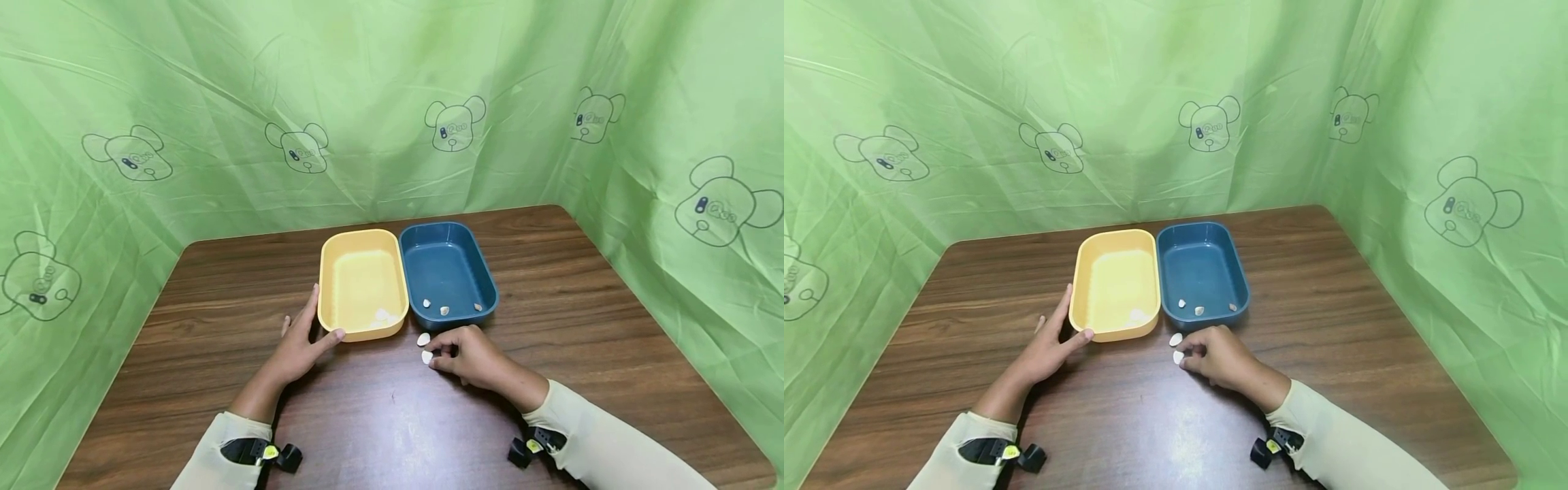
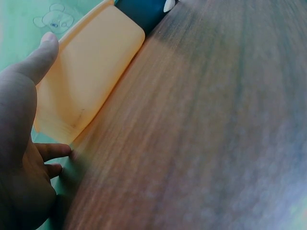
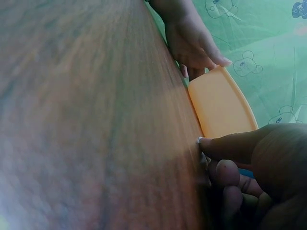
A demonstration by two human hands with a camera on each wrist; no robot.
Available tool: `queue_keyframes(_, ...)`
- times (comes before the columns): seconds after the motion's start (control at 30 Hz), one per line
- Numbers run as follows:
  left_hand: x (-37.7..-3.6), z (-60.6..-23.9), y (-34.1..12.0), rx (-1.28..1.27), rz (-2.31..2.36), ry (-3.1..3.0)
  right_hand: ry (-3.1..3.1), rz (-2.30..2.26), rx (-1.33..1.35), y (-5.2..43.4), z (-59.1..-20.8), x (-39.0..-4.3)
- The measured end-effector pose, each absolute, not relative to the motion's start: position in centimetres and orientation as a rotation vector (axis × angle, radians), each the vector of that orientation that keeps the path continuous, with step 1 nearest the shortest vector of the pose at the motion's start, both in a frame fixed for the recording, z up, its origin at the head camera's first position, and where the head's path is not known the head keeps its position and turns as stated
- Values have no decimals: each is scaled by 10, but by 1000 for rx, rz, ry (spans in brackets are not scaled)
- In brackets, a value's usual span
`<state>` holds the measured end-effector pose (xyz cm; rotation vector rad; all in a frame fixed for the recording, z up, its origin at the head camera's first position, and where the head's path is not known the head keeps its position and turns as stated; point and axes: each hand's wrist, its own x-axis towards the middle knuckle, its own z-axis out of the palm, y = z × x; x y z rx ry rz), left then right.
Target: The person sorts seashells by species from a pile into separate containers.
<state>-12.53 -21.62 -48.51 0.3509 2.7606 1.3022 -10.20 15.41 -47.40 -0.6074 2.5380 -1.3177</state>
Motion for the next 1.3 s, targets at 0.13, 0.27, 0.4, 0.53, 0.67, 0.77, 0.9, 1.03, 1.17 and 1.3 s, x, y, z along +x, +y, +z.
queue_keyframes(0.13,-126,-486,-216,351,1305,2763,2542,-1323,-611,153,-474,-103)
queue_keyframes(0.27,-126,-487,-217,355,1305,2763,2545,-1320,-591,153,-475,-103)
queue_keyframes(0.4,-126,-488,-218,355,1303,2762,2558,-1303,-588,153,-476,-103)
queue_keyframes(0.53,-126,-488,-218,350,1298,2764,2576,-1286,-627,153,-476,-103)
queue_keyframes(0.67,-126,-488,-218,352,1299,2763,2582,-1271,-671,154,-476,-103)
queue_keyframes(0.77,-126,-488,-218,353,1300,2762,2585,-1258,-686,154,-477,-103)
queue_keyframes(0.9,-126,-487,-217,351,1297,2763,2592,-1255,-688,155,-478,-103)
queue_keyframes(1.03,-126,-487,-217,349,1296,2760,2599,-1264,-709,155,-478,-104)
queue_keyframes(1.17,-126,-487,-217,345,1297,2755,2590,-1267,-712,155,-478,-104)
queue_keyframes(1.3,-126,-487,-217,342,1298,2755,2585,-1250,-724,154,-478,-105)
